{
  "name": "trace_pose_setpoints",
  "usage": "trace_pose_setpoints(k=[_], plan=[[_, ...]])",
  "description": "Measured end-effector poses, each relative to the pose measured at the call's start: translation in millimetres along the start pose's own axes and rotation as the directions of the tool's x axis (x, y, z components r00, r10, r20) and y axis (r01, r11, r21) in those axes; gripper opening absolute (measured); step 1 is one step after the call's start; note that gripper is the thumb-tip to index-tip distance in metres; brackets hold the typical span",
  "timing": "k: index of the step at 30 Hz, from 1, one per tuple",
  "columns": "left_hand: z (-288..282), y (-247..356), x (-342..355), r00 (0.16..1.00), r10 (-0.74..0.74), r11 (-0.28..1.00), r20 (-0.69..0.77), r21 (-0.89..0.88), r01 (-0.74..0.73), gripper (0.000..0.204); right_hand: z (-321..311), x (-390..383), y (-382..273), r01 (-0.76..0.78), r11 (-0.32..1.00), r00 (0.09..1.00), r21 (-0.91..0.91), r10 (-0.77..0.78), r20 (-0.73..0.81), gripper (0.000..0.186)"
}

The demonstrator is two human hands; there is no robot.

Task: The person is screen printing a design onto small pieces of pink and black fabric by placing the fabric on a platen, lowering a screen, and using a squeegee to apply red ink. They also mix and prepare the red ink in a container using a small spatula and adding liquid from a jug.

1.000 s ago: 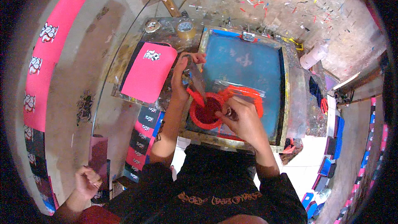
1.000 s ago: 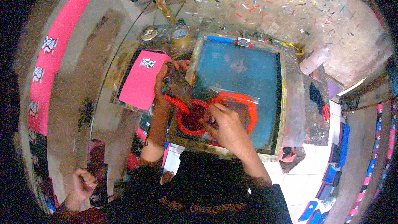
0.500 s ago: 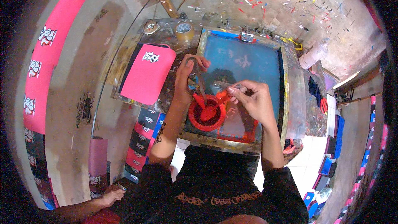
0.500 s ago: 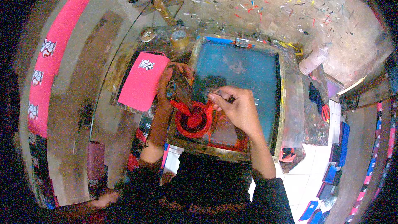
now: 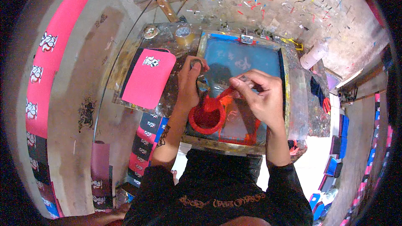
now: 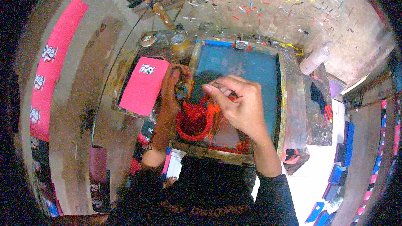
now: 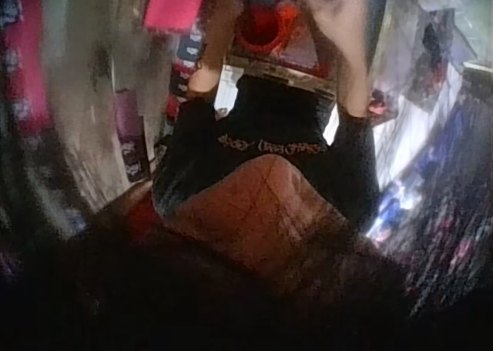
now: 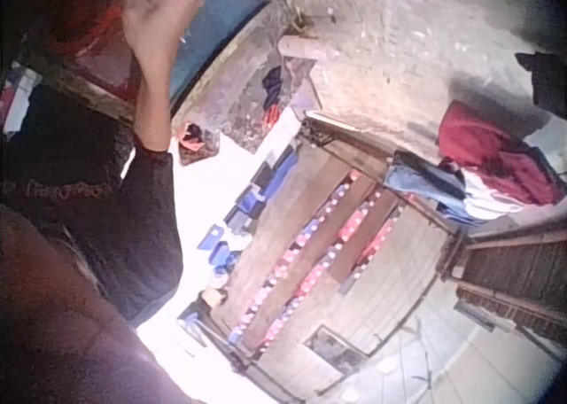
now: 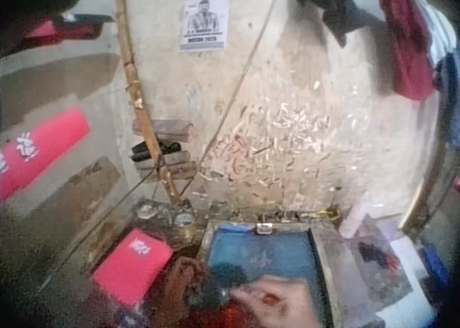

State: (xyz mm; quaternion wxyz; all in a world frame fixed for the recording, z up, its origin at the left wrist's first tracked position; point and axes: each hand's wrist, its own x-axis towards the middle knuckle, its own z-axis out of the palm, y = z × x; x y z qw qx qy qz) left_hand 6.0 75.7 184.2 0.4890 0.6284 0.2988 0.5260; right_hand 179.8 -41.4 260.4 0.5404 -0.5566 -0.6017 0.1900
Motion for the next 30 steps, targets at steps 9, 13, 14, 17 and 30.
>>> trace_pose_setpoints(k=[9,13,14,17,30], plan=[[-5.5,-10.3,0.7,0.998,-0.021,0.995,-0.055,-0.094,0.016,0.036,-28.0,-14.6,-45.4,0.231,0.970,0.947,-0.077,-0.243,-0.209,0.005],[-7.1,-8.8,-0.9,0.997,-0.006,0.987,-0.081,-0.163,-0.007,0.033,-21.4,-50.4,-52.4,0.383,0.872,0.870,-0.304,-0.451,-0.200,0.007],[-7.6,-8.5,-1.5,0.995,0.002,0.985,-0.103,-0.174,-0.020,0.032,-22.7,-64.8,-45.8,0.468,0.816,0.848,-0.340,-0.522,-0.085,0.005],[-9.2,-4.5,-3.5,0.989,0.034,0.983,-0.147,-0.174,-0.060,0.031,-29.2,-85.2,-56.1,0.419,0.894,0.876,-0.160,-0.351,0.331,0.012],[-16.4,14.7,-13.4,0.984,0.103,0.956,-0.144,-0.260,-0.138,0.032,37.2,-116.4,10.4,0.662,0.720,0.747,-0.207,-0.612,0.261,0.031]])
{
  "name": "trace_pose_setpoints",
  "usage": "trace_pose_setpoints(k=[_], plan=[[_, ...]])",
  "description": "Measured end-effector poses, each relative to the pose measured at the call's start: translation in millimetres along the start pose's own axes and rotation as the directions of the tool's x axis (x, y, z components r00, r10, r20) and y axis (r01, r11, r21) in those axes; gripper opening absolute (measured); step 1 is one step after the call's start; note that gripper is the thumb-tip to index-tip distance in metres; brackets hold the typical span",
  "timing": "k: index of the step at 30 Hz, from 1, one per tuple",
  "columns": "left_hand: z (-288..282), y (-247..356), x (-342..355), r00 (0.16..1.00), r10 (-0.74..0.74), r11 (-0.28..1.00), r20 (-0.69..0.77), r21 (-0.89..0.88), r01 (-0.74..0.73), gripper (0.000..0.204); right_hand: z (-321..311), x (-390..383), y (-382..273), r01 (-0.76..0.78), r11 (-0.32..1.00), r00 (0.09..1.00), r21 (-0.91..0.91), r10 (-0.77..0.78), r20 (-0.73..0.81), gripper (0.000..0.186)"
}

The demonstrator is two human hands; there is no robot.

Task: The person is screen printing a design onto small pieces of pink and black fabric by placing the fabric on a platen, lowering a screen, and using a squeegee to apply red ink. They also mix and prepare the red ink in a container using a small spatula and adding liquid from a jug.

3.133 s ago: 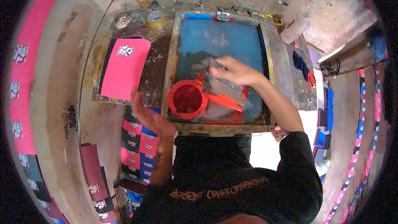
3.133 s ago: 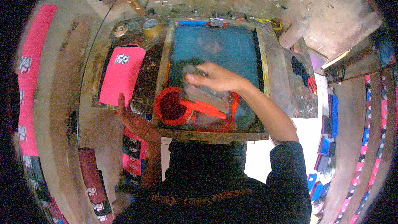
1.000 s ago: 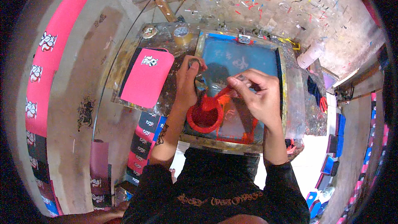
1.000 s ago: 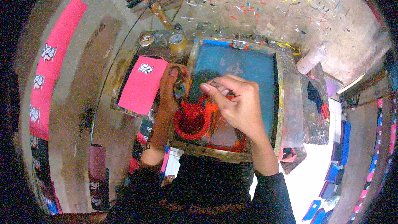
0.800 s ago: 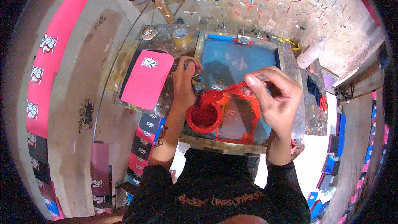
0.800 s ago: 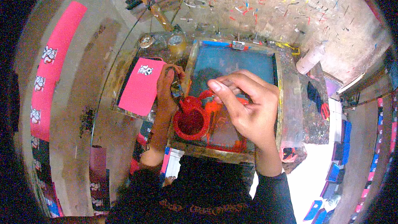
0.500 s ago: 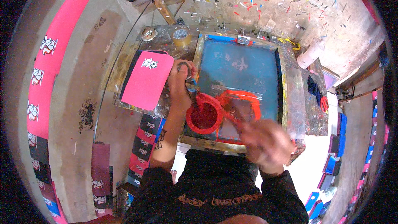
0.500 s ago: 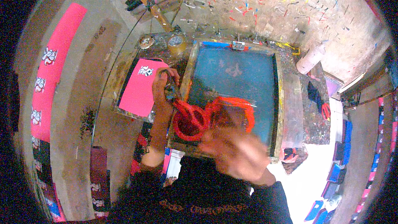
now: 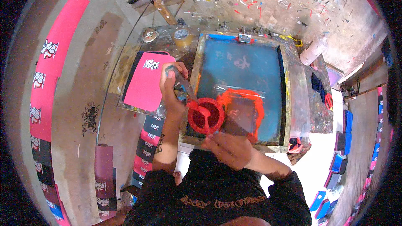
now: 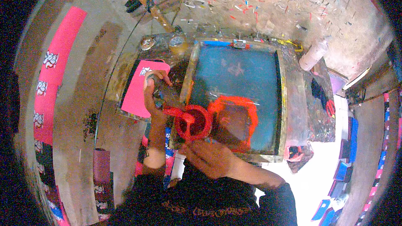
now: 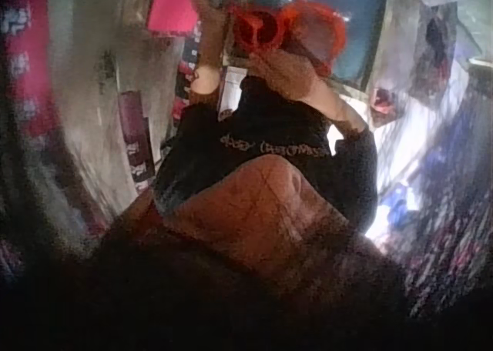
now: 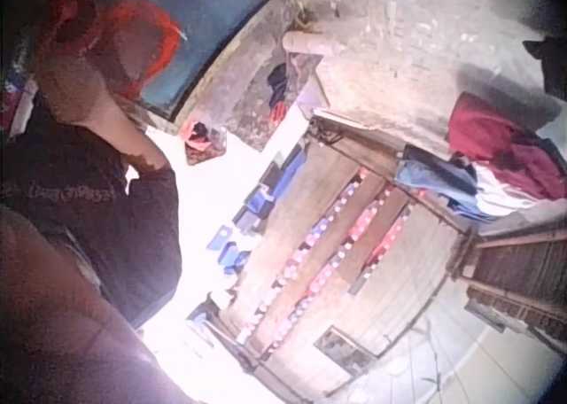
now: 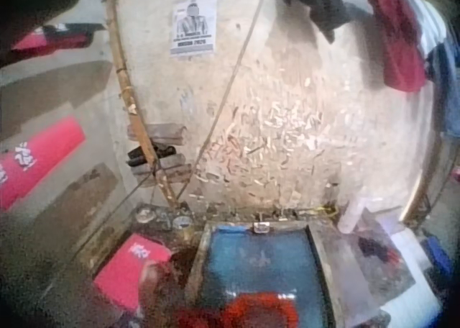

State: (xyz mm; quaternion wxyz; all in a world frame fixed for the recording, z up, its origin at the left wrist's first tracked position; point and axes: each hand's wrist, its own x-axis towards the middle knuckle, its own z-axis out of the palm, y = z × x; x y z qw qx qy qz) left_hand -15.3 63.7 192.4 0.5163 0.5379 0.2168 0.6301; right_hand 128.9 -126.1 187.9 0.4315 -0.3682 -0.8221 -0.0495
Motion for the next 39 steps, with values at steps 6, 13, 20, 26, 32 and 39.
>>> trace_pose_setpoints(k=[6,13,20,26,32,39], plan=[[-9.3,-9.6,-5.8,0.996,0.057,0.998,0.071,-0.023,-0.056,0.035,-30.6,25.4,3.9,-0.278,0.961,0.921,0.014,0.270,-0.282,0.031],[-12.5,-12.6,-7.7,0.997,0.060,0.998,0.038,-0.034,-0.058,0.036,-66.8,36.0,-3.3,0.218,0.968,0.972,0.122,-0.204,-0.120,0.027],[-8.5,-2.7,-7.9,0.992,0.125,0.988,0.023,-0.095,-0.122,0.038,-13.5,19.6,2.2,0.328,0.941,0.934,-0.082,-0.336,-0.120,0.033],[-12.2,-4.1,-11.9,0.980,0.189,0.980,0.061,-0.077,-0.184,0.039,-14.5,22.8,17.9,-0.003,0.993,0.998,0.114,0.010,-0.063,0.039],[-13.3,-8.3,-9.4,0.990,0.141,0.990,0.025,-0.006,-0.140,0.039,-46.2,32.4,-5.0,0.251,0.967,0.957,0.042,-0.242,-0.157,0.024],[-5.2,-0.7,-6.5,0.986,0.165,0.985,0.005,-0.048,-0.165,0.038,-14.0,23.9,-8.6,0.466,0.823,0.843,-0.323,-0.525,-0.121,0.025]])
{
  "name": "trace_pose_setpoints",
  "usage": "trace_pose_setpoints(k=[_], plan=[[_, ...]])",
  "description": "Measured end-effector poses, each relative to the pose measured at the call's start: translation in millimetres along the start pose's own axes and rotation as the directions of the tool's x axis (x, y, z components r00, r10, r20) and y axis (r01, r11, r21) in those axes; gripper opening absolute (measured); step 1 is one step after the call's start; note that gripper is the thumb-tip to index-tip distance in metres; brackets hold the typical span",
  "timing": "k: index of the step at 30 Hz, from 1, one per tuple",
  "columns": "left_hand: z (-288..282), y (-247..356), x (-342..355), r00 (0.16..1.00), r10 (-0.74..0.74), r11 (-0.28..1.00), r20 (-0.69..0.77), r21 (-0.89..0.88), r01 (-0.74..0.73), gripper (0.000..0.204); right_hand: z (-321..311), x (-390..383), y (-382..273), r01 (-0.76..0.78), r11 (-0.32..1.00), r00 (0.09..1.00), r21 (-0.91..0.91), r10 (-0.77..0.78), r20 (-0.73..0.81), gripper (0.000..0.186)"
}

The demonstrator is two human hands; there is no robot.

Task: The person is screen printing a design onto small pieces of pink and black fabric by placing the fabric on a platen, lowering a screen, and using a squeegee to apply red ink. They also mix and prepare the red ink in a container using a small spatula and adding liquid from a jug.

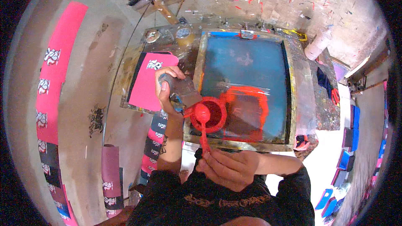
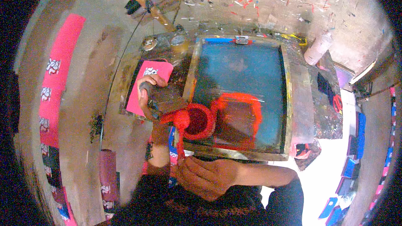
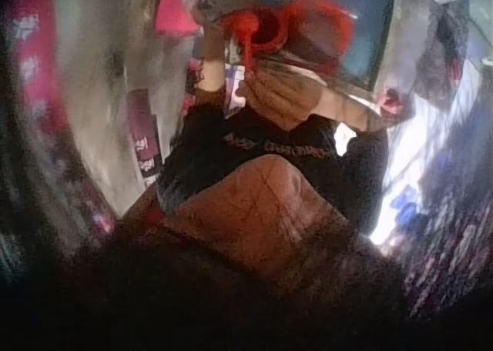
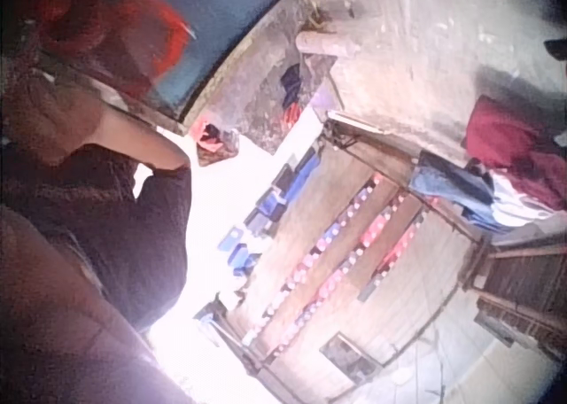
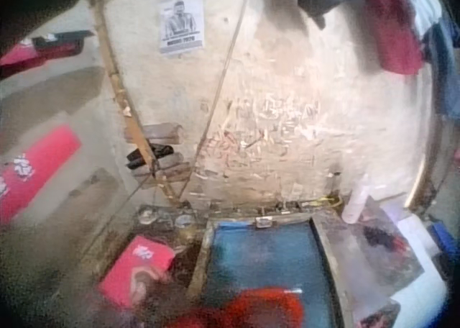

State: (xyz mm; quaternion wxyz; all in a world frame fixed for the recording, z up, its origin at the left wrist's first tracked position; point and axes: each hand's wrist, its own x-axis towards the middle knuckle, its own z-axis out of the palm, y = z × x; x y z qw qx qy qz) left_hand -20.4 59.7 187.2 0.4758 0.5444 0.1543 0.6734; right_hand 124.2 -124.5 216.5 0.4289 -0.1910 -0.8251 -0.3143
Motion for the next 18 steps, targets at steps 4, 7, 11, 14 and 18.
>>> trace_pose_setpoints(k=[4,7,11,14,18], plan=[[-2.8,0.6,5.3,0.997,0.071,0.991,-0.007,-0.113,-0.071,0.038,5.6,-12.6,1.8,0.018,0.996,0.985,0.082,-0.032,0.170,0.022],[-6.3,6.5,5.5,0.995,0.099,0.992,0.021,-0.075,-0.098,0.040,12.9,-16.1,6.5,-0.013,0.998,0.980,0.059,0.002,0.197,0.024],[-12.2,5.0,5.5,0.994,0.108,0.993,0.032,-0.042,-0.106,0.040,17.6,-31.3,5.0,-0.129,0.989,0.969,0.072,0.110,0.221,0.036],[-13.4,-0.5,4.7,0.996,0.089,0.994,0.007,-0.060,-0.089,0.040,17.2,-42.3,6.6,-0.396,0.889,0.910,0.228,0.347,0.229,0.028],[-10.6,-3.6,4.1,0.999,0.032,0.997,-0.009,-0.071,-0.033,0.041,10.1,-45.3,32.0,-0.684,0.695,0.729,0.221,0.641,0.242,0.013]])
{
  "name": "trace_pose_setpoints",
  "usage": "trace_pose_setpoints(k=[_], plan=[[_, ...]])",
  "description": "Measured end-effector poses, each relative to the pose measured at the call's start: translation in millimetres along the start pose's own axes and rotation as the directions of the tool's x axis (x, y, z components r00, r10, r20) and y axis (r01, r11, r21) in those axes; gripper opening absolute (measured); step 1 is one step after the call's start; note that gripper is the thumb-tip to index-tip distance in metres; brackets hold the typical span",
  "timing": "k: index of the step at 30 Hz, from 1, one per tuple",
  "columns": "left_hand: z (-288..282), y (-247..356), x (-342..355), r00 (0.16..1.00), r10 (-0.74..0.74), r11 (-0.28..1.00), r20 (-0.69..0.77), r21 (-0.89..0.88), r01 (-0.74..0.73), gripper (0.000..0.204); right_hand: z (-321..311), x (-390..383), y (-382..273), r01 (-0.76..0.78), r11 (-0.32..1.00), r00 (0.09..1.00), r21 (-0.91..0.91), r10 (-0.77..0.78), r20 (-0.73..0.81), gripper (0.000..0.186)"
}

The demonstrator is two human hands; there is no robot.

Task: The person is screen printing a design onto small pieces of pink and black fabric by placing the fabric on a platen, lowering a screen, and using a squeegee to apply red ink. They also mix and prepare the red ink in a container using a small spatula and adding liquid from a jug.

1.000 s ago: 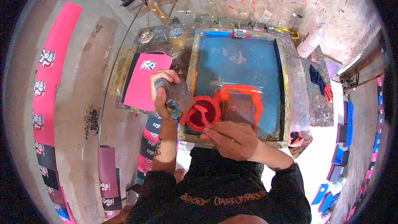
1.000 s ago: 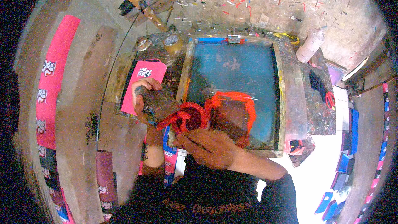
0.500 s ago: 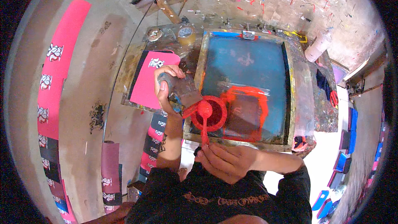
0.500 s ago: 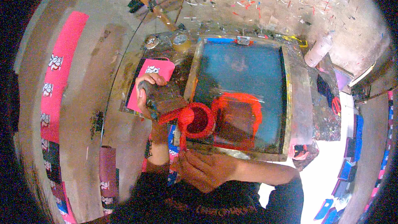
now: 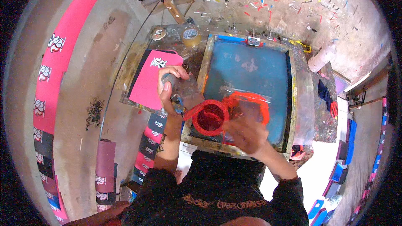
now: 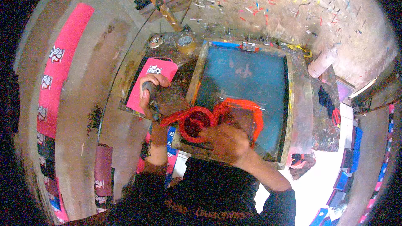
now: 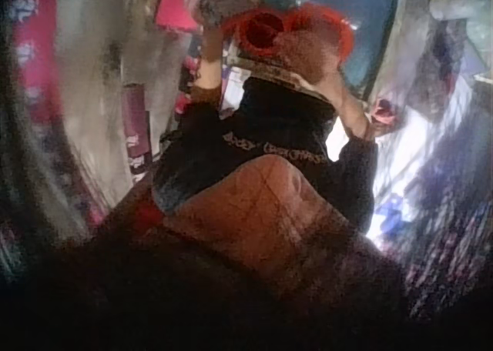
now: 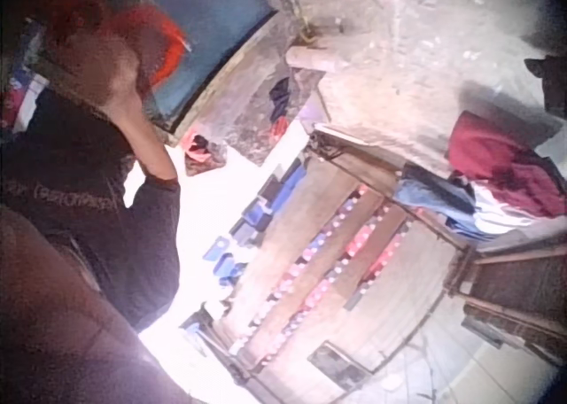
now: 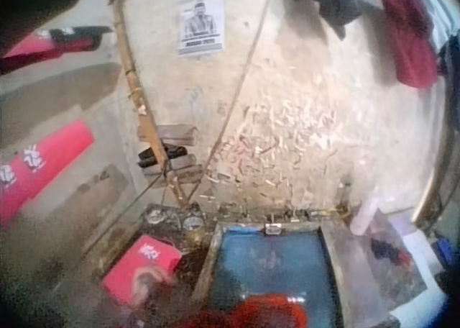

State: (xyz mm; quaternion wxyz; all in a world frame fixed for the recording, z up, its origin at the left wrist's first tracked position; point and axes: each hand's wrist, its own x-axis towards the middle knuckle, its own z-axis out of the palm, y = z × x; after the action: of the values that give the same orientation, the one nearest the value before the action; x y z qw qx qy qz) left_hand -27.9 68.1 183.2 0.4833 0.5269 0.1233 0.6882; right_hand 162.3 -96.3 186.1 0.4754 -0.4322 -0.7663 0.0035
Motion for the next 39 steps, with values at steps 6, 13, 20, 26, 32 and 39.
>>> trace_pose_setpoints(k=[6,13,20,26,32,39], plan=[[-4.8,-20.2,7.1,0.978,-0.149,0.970,0.143,-0.171,0.173,0.040,2.1,18.5,44.8,-0.436,0.877,0.878,0.201,0.463,-0.119,0.008],[-2.0,-35.0,12.0,0.968,-0.164,0.968,0.188,-0.158,0.195,0.043,7.5,21.6,60.8,-0.536,0.716,0.788,0.448,0.614,-0.038,0.013],[2.0,-36.0,17.1,0.956,-0.190,0.958,0.226,-0.170,0.231,0.043,13.1,38.7,90.0,-0.527,0.637,0.794,0.563,0.604,0.060,0.017],[7.8,-32.4,18.8,0.954,-0.226,0.969,0.196,-0.060,0.242,0.045,-0.8,70.3,85.4,-0.432,0.589,0.839,0.683,0.541,0.063,0.017],[3.7,-36.3,20.1,0.961,-0.221,0.974,0.168,-0.012,0.226,0.041,-22.3,94.5,70.2,-0.232,0.597,0.894,0.768,0.441,-0.073,0.019],[11.2,-24.9,19.1,0.979,-0.183,0.940,-0.087,0.276,0.201,0.036,-7.0,39.0,73.8,-0.487,0.554,0.761,0.675,0.649,0.016,0.016]])
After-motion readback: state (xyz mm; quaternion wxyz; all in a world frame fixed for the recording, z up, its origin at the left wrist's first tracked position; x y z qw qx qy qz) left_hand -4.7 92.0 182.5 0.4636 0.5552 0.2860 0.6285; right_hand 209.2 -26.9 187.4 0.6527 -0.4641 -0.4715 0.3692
